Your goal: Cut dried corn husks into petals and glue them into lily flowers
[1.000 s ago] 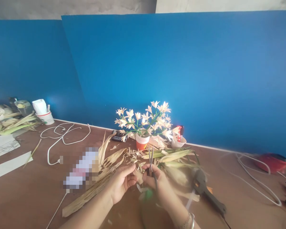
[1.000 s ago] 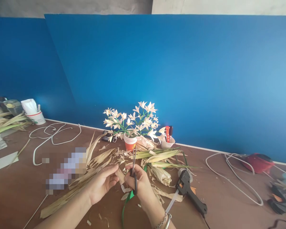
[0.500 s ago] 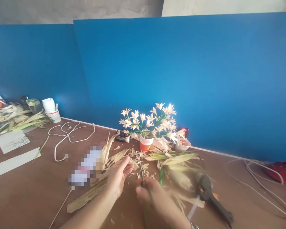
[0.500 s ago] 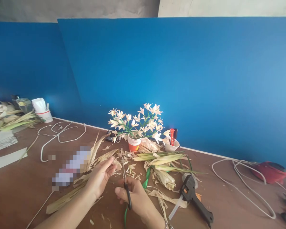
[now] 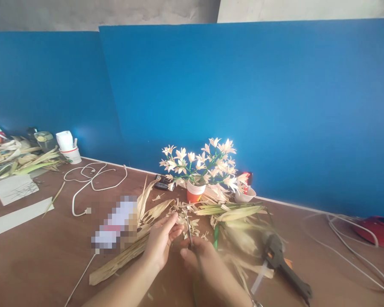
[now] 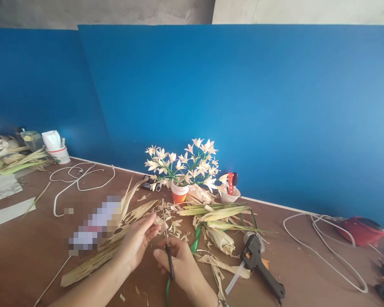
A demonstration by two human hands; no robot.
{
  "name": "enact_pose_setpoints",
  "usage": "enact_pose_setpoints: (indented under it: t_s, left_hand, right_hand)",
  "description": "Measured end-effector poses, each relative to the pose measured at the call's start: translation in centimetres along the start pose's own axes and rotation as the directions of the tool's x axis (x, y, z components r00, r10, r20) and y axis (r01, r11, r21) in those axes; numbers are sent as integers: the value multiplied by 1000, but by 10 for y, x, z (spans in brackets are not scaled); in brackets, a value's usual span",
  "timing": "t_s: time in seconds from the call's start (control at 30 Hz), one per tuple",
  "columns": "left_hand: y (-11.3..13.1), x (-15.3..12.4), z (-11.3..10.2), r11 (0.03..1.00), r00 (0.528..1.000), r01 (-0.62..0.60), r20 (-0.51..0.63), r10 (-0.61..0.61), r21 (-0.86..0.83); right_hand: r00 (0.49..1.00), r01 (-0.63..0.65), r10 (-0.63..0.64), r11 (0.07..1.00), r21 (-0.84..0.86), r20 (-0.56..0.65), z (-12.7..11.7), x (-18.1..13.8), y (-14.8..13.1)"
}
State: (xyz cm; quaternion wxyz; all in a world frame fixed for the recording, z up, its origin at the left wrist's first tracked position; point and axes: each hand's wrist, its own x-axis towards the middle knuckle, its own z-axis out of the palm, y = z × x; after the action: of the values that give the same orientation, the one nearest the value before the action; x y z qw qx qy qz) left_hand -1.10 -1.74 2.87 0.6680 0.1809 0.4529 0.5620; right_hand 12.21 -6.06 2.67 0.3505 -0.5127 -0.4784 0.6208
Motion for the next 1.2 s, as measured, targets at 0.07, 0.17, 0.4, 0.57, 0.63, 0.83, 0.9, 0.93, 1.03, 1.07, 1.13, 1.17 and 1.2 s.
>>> enact_pose_setpoints:
  t_s: [0.07, 0.17, 0.4, 0.57, 0.63, 0.83, 0.9, 0.93, 1.03, 1.07, 1.13, 1.17, 1.2]
  left_hand:
    - [0, 1, -1, 1000, 1000, 4, 3, -4, -3]
    - [0, 3, -3, 1000, 1000, 5, 7, -5, -1]
    - [7, 9, 7, 996, 998, -25, 64, 19, 89]
    - [13, 12, 23, 983, 982, -115, 167, 90, 145]
    - [13, 14, 29, 978, 979, -135, 174, 107, 158]
    - [15, 21, 40, 955, 964, -190, 225, 139, 227]
    - [17, 22, 41, 947, 956, -210, 253, 148, 242]
    - [17, 22, 42, 943, 952, -217, 267, 148, 251]
    - [19, 23, 42, 928, 944, -229, 301, 137, 294]
    - [20, 24, 42, 923, 942, -230, 310, 131, 309]
    - [21, 25, 41, 917, 938, -233, 325, 123, 325]
    - [22, 26, 41, 917, 937, -231, 330, 119, 326]
    - [22, 26, 41, 917, 935, -228, 335, 113, 326]
  right_hand:
    - [1000, 6, -6, 999, -31, -15, -1, 1, 1]
    - [999, 15, -19, 996, -93, -37, -2, 1, -2]
    - [998, 2, -11, 986, -166, -56, -10, -5, -20]
    - [996, 8, -24, 984, -176, -88, -20, -3, -26]
    - [994, 31, -51, 981, -189, -101, -25, -4, -29]
    - [992, 60, -82, 975, -214, -94, -35, -10, -39]
    - [993, 40, -63, 974, -223, -98, -36, -10, -42]
    - [993, 35, -59, 973, -228, -100, -36, -10, -42]
    - [992, 29, -57, 972, -231, -113, -38, -8, -40]
    - [992, 26, -54, 974, -227, -117, -39, -7, -38]
    - [992, 22, -47, 976, -215, -114, -41, -5, -34]
    - [993, 25, -48, 978, -209, -105, -42, -4, -32]
    - [994, 29, -49, 978, -205, -96, -43, -3, -30]
